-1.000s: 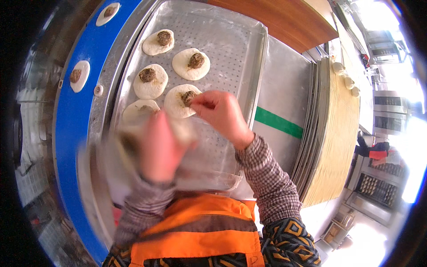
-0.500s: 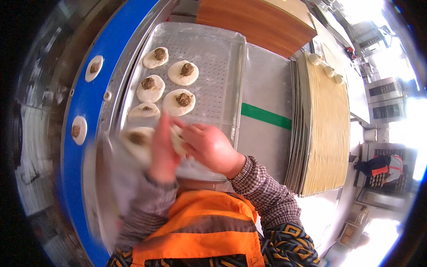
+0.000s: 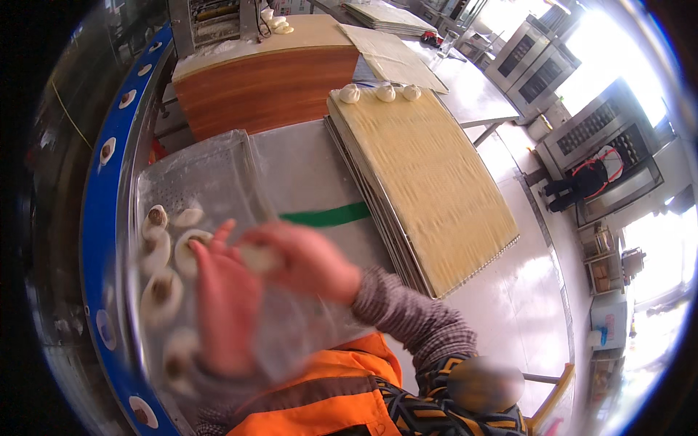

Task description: The person takes pre-filled dumpling wrappers from a conveyor belt and places them onto a metal tray. They then fold and seal each dumpling by hand before arranging them on the tray.

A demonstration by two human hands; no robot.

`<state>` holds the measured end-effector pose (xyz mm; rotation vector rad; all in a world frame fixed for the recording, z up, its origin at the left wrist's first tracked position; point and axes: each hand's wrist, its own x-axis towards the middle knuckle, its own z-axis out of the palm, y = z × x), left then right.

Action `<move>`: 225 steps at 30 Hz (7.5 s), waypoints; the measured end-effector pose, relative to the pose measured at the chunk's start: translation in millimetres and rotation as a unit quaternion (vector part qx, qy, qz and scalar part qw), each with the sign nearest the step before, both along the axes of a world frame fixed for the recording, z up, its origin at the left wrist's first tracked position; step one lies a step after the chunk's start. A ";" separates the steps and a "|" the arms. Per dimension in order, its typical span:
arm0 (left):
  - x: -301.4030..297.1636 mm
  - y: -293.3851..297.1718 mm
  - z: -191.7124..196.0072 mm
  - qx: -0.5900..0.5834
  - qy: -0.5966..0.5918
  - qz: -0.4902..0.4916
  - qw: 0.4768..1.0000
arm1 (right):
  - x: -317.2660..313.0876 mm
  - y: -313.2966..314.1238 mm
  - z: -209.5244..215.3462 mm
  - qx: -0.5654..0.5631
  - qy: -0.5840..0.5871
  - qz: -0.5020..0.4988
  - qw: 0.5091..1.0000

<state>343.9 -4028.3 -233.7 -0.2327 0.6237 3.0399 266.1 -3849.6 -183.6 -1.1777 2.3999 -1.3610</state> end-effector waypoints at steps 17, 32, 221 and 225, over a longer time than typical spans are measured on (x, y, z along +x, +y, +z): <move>-49.8 -147.6 -125.0 -0.783 -0.212 -0.010 0.585 | -213.0 87.2 -27.1 0.197 0.150 -0.302 0.921; -40.6 -146.8 -96.7 -0.689 -0.074 -0.069 0.718 | -52.5 -114.0 -142.7 -0.054 -0.393 0.078 0.914; -205.1 -230.4 -76.7 -0.873 -0.022 0.126 0.472 | -282.8 -262.2 -156.2 0.076 0.016 -0.233 0.969; -71.9 -306.7 -19.0 -0.754 -0.158 0.252 0.586 | -257.5 -279.3 -133.5 0.007 -0.034 -0.101 0.994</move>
